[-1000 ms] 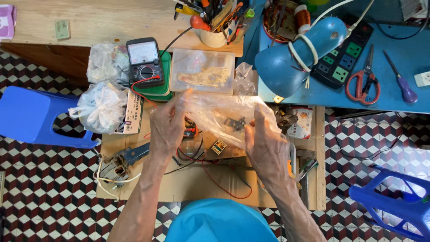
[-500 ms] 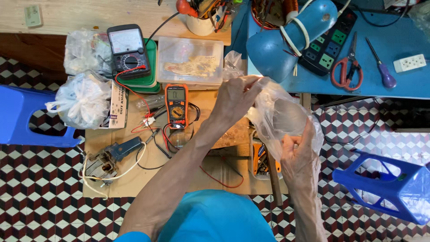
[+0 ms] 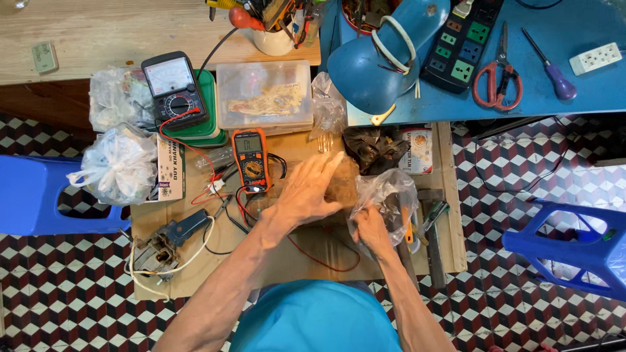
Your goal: The person sits at a workbench and works on a small electrical plug or socket component, holding it with both hands and using pliers to grip, pry, and manipulate its parts. They repeatedly reposition the component, work on its contacts, and set it down on a wooden board while continuing to handle it.
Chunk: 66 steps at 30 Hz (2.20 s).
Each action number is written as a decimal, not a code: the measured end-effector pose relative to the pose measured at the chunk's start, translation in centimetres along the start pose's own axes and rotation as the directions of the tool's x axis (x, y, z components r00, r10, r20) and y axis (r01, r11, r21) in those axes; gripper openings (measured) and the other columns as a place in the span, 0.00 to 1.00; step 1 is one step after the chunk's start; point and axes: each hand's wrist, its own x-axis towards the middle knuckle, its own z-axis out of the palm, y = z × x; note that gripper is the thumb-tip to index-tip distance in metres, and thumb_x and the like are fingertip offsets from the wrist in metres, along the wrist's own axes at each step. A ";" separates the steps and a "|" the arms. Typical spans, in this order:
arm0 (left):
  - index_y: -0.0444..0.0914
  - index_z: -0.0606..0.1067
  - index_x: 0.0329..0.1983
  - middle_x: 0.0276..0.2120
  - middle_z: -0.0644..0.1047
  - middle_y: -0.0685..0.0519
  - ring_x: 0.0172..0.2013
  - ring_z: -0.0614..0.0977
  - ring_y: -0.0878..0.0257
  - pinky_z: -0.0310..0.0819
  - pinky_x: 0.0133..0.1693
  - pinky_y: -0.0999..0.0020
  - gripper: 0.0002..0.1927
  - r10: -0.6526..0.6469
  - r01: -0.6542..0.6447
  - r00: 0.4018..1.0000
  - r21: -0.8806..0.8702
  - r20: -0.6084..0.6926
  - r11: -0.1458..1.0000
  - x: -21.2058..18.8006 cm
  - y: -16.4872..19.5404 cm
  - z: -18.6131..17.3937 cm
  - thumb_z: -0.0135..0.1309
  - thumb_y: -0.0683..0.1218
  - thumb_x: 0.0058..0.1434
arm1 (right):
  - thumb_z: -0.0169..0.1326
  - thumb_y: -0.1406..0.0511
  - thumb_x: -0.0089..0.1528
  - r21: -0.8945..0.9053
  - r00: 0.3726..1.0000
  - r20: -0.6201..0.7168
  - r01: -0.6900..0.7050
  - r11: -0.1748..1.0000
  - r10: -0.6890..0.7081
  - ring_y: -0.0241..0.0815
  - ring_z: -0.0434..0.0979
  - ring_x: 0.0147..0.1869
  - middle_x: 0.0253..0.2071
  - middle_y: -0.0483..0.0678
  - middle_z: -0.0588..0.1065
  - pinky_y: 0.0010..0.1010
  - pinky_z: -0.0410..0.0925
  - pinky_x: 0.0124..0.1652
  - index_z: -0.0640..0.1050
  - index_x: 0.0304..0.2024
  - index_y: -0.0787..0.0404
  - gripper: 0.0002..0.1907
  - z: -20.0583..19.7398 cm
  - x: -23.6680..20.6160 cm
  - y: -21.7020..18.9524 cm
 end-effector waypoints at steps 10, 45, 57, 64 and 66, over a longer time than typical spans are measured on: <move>0.36 0.60 0.71 0.58 0.73 0.39 0.56 0.75 0.42 0.68 0.54 0.45 0.61 -0.286 0.276 0.908 0.076 0.307 0.958 0.6 0.2 -2.9 0.65 0.74 0.42 | 0.47 0.73 0.59 -0.053 0.999 0.031 0.031 0.998 -0.030 0.40 0.72 0.23 0.23 0.51 0.74 0.34 0.63 0.23 0.80 0.43 0.70 0.13 1.6 1.0 -2.6; 0.37 0.70 0.64 0.52 0.74 0.41 0.50 0.78 0.43 0.75 0.48 0.52 0.33 -0.601 0.590 0.765 -0.124 -0.231 0.798 -10.3 1.7 -3.6 0.65 0.48 0.56 | 0.51 0.58 0.68 -0.440 0.767 -0.599 -0.076 0.895 -0.229 0.52 0.79 0.47 0.46 0.55 0.78 0.43 0.69 0.45 0.77 0.52 0.63 0.17 -9.0 -3.6 3.0; 0.39 0.70 0.65 0.50 0.74 0.43 0.49 0.79 0.46 0.76 0.50 0.55 0.36 -0.632 0.612 0.759 -0.162 -0.154 0.774 -9.7 -0.2 -2.3 0.68 0.51 0.53 | 0.57 0.58 0.64 -0.735 0.845 -0.380 -0.028 0.678 -0.377 0.57 0.79 0.49 0.42 0.55 0.80 0.49 0.70 0.48 0.82 0.44 0.60 0.14 -7.5 0.4 2.1; 0.38 0.68 0.67 0.53 0.73 0.43 0.51 0.79 0.46 0.76 0.50 0.56 0.39 -0.587 0.565 0.804 -0.180 -0.100 0.805 -9.9 -0.5 -3.3 0.67 0.48 0.52 | 0.56 0.60 0.63 -0.638 0.840 -0.403 0.027 0.769 -0.364 0.55 0.80 0.43 0.39 0.55 0.79 0.45 0.71 0.44 0.80 0.40 0.62 0.12 -7.6 -0.9 2.6; 0.39 0.70 0.66 0.52 0.73 0.43 0.50 0.79 0.46 0.76 0.49 0.55 0.36 -0.606 0.589 0.792 -0.165 -0.075 0.791 -9.8 -0.5 -3.6 0.67 0.46 0.52 | 0.55 0.60 0.63 -0.538 0.863 -0.422 0.008 0.843 -0.278 0.54 0.81 0.42 0.41 0.55 0.79 0.44 0.71 0.44 0.79 0.43 0.62 0.13 -7.5 -1.4 2.7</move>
